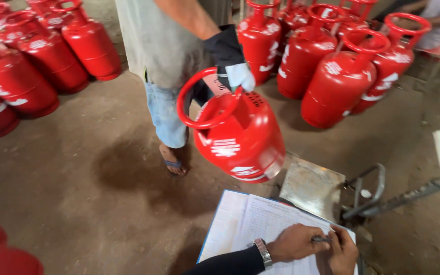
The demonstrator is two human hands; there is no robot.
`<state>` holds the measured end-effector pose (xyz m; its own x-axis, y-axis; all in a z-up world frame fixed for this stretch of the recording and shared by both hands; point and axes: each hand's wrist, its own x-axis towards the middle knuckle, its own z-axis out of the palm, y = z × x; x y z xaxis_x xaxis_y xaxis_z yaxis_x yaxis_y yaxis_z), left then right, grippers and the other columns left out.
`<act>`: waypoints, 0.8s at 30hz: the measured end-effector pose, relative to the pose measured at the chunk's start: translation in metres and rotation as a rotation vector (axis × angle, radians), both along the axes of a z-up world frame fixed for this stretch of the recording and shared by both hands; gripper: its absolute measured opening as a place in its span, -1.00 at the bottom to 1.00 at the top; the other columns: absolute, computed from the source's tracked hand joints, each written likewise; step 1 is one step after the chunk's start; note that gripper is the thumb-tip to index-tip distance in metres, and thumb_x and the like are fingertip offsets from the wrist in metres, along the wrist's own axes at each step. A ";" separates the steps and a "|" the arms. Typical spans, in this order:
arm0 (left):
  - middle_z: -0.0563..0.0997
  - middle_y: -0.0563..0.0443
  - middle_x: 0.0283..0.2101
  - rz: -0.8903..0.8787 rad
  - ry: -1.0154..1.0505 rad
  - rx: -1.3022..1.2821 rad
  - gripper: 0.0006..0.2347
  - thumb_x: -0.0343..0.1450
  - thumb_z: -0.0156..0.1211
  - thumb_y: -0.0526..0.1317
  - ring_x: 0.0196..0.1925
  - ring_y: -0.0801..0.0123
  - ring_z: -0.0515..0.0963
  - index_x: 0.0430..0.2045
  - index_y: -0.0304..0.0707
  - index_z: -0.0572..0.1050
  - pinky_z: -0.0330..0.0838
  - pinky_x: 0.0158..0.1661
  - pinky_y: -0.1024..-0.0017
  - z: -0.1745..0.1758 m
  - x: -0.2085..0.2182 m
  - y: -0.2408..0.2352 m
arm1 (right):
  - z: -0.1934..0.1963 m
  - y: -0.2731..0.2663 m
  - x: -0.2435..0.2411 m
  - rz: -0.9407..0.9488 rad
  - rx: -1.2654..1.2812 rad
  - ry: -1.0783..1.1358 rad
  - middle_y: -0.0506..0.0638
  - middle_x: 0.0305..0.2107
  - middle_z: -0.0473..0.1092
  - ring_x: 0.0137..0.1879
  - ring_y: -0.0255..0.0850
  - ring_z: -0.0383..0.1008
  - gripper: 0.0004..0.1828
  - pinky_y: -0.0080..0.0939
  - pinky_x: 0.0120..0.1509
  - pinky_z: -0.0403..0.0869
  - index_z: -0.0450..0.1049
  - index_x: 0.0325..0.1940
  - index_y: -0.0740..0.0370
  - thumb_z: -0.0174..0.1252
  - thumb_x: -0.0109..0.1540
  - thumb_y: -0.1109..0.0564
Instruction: Weighing red gas cylinders on a digital scale and recording the weights in a logbook.
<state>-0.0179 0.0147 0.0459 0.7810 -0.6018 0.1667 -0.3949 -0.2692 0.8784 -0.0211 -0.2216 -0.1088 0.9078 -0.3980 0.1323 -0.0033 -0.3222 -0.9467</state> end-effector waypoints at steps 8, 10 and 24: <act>0.49 -0.21 -0.51 0.092 0.139 -0.176 -0.78 0.58 0.17 -0.15 -0.45 0.10 0.47 -0.28 -0.38 0.57 0.36 -0.37 0.26 -0.012 0.030 -0.007 | 0.051 0.031 -0.009 -0.089 0.034 0.081 -0.01 -0.47 0.44 -0.36 -0.34 0.36 -0.75 -0.28 -0.28 0.36 0.55 0.03 0.33 0.13 0.31 0.21; 0.46 -0.19 -0.54 0.087 0.178 -0.248 -0.80 0.59 0.15 -0.19 -0.45 0.14 0.43 -0.29 -0.38 0.55 0.34 -0.38 0.28 0.009 0.043 0.000 | 0.058 0.037 -0.013 -0.118 0.055 0.111 -0.01 -0.52 0.41 -0.41 -0.33 0.34 -0.76 -0.27 -0.33 0.34 0.56 0.02 0.33 0.15 0.30 0.21; 0.49 -0.15 0.18 0.240 -0.792 0.208 -0.66 0.50 0.07 0.01 0.38 -0.02 0.27 0.03 -0.20 0.52 0.09 0.19 -0.15 0.171 0.229 0.023 | 0.100 0.055 -0.018 -0.118 -0.036 0.173 0.01 -0.50 0.52 -0.39 -0.30 0.45 -0.71 -0.29 -0.27 0.41 0.54 0.04 0.34 0.12 0.27 0.17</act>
<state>0.2106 0.0375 0.2172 0.5911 -0.5137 0.6219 -0.7833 -0.5493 0.2909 -0.0390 -0.1662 -0.0083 0.8655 -0.5009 -0.0055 -0.2044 -0.3432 -0.9167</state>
